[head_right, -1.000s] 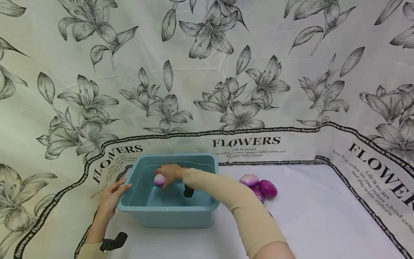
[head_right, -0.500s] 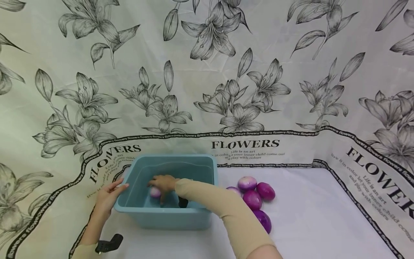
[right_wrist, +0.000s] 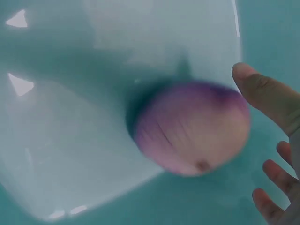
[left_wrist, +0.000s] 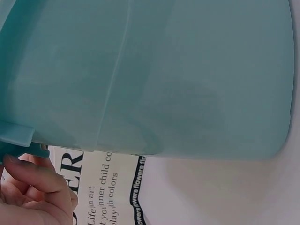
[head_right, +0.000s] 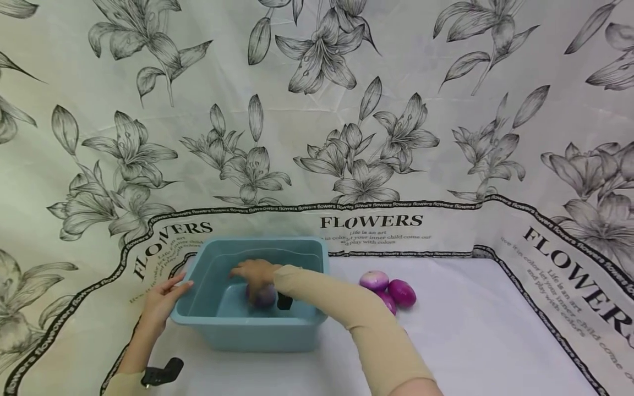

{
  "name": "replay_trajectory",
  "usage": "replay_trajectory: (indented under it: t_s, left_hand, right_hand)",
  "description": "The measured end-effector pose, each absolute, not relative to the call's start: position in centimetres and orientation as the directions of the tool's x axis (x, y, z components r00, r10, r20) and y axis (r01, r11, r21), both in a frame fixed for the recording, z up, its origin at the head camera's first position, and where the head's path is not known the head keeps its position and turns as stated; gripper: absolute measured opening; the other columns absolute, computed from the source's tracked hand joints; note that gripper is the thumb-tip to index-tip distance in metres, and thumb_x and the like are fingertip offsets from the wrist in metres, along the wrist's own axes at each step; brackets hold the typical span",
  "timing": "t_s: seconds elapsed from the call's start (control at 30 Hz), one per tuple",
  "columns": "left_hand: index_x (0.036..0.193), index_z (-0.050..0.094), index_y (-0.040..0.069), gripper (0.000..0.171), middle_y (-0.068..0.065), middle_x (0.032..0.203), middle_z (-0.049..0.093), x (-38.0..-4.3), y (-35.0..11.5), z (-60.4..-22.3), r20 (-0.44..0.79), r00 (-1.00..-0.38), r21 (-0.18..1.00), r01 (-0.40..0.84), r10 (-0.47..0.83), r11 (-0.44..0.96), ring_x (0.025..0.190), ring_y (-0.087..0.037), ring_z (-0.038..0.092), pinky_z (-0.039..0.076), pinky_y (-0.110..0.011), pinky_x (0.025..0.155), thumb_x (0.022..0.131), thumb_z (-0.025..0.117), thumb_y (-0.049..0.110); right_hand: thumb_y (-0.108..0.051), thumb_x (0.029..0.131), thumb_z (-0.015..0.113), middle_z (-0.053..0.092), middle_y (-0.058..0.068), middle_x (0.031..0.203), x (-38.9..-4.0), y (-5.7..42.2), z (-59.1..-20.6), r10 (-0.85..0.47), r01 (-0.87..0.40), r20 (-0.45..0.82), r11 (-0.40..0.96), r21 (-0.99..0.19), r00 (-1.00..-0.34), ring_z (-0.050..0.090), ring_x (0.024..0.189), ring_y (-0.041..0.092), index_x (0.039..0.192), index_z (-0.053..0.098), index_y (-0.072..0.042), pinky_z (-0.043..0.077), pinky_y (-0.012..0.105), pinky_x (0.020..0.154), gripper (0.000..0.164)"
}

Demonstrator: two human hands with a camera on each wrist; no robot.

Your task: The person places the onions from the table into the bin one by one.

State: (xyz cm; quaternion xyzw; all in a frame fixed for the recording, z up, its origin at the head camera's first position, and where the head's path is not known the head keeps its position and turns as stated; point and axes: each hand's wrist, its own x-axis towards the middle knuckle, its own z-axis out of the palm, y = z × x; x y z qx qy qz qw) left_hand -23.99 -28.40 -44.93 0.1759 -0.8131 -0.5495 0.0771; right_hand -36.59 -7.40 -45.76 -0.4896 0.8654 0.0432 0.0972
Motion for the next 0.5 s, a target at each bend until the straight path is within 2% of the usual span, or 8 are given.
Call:
replay_trajectory:
  t_s: [0.17,0.3,0.5]
  left_hand:
    - [0.132,0.056,0.002,0.053,0.005,0.082,0.056,-23.9,-28.6,-44.8,-0.065,-0.929,0.915,-0.202,-0.366,0.35,0.076,-0.009,0.052,0.045,-0.021,0.064,0.089,0.068,0.029]
    - [0.133,0.056,0.002,0.054,0.006,0.081,0.058,-23.8,-28.7,-44.9,-0.076,-0.927,0.91,-0.215,-0.368,0.353,0.075,-0.008,0.053,0.046,-0.02,0.064,0.089,0.068,0.031]
    - [0.134,0.055,0.002,0.055,0.007,0.081,0.057,-23.8,-28.6,-45.1,-0.073,-0.93,0.911,-0.21,-0.361,0.356,0.075,-0.007,0.053,0.046,-0.019,0.064,0.089,0.068,0.032]
  right_hand:
    - [-0.04,0.076,0.081,0.048,0.0,0.142,-36.3,-6.3,-43.5,-0.842,-0.856,-0.198,0.516,-0.026,-0.502,0.046,0.129,0.02,0.141,0.045,-0.025,0.044,0.036,0.102,0.076]
    - [-0.041,0.077,0.079,0.049,0.001,0.142,-35.9,-5.5,-41.8,-0.856,-0.865,-0.18,0.499,-0.048,-0.484,0.046,0.13,0.02,0.14,0.047,-0.024,0.043,0.035,0.103,0.073]
    - [-0.033,0.078,0.08,0.053,0.001,0.138,-35.4,-3.5,-38.7,-0.87,-0.848,-0.119,0.494,-0.195,-0.479,0.05,0.127,0.018,0.138,0.05,-0.019,0.043,0.035,0.102,0.069]
